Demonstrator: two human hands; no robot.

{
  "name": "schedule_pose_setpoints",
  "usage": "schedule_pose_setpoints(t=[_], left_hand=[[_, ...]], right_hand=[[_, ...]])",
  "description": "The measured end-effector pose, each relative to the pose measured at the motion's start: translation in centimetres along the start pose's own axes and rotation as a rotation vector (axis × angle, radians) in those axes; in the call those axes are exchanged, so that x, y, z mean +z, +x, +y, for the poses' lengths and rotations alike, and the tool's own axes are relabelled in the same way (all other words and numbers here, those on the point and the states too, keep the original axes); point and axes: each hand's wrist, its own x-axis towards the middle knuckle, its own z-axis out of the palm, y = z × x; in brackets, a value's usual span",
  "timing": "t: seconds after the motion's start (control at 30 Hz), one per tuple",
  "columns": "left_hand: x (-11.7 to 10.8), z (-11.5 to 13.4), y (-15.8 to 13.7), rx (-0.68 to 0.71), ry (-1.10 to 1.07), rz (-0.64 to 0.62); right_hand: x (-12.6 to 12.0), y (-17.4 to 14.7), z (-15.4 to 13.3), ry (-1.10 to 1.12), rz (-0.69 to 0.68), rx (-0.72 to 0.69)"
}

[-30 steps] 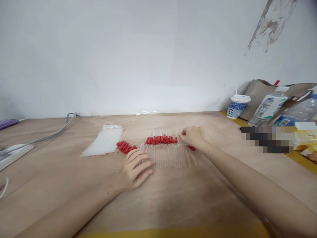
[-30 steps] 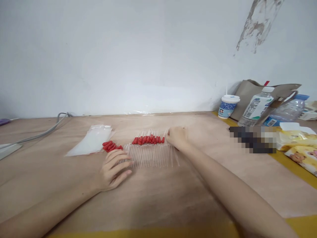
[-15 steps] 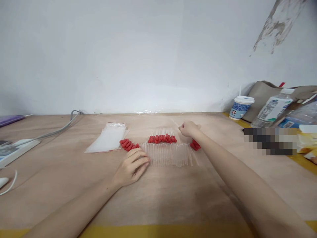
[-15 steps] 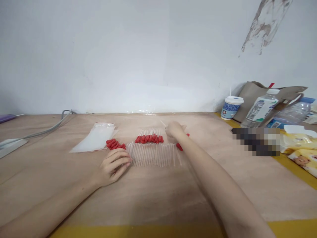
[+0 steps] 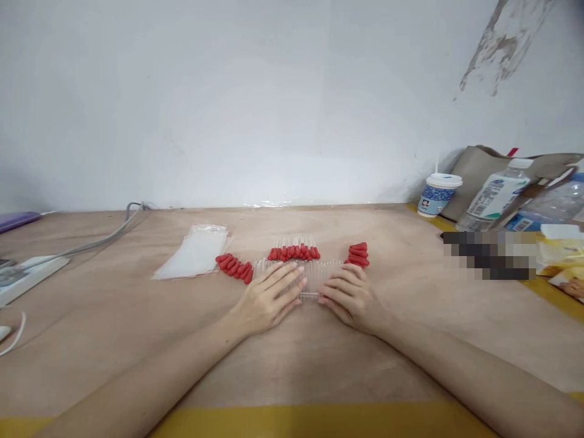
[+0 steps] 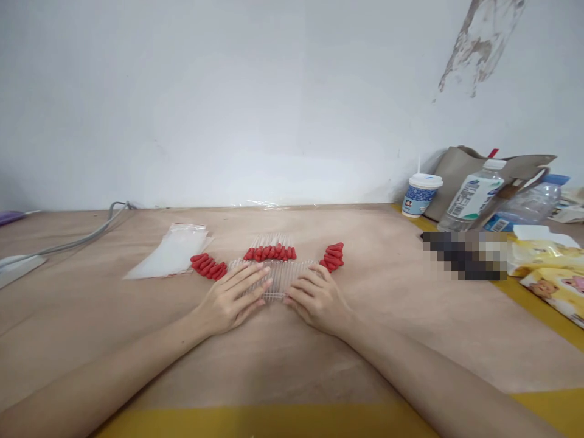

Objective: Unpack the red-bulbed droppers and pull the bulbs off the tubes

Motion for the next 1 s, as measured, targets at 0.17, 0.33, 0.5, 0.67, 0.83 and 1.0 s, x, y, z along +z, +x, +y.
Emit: schedule_pose_setpoints(t=[0.17,0.33,0.5,0.67,0.83,1.0], left_hand=[[1.2,0.6,-0.1,0.032,-0.097,0.073],[1.5,0.8,-0.3,0.023,-0.167,0.087],[1.4,0.9,-0.5,-0.009,-0.221,0.076],[1.1,-1.2,-2.7,-0.134,-0.269,0.122],[0.5,-2.6,-3.7,-0.261,-0.238,0.188],[0.5,-2.1,-2.4,-0.402,-0.186,0.15]], right_hand=[[0.2,0.3,-1.0,0.068,0.009,-0.055],[0.5,0.8,-1.6,0.083,0.026,-0.066],[0.7,0.5,-1.6,0.137,-0.033,-0.054],[-0.3,-1.0,0.5,0.115,0.029,0.019],[-1.7,-1.7,3.1,0.098,0.141,0.185],[-2.1,-1.8,5.0,0.031,0.16,0.476]])
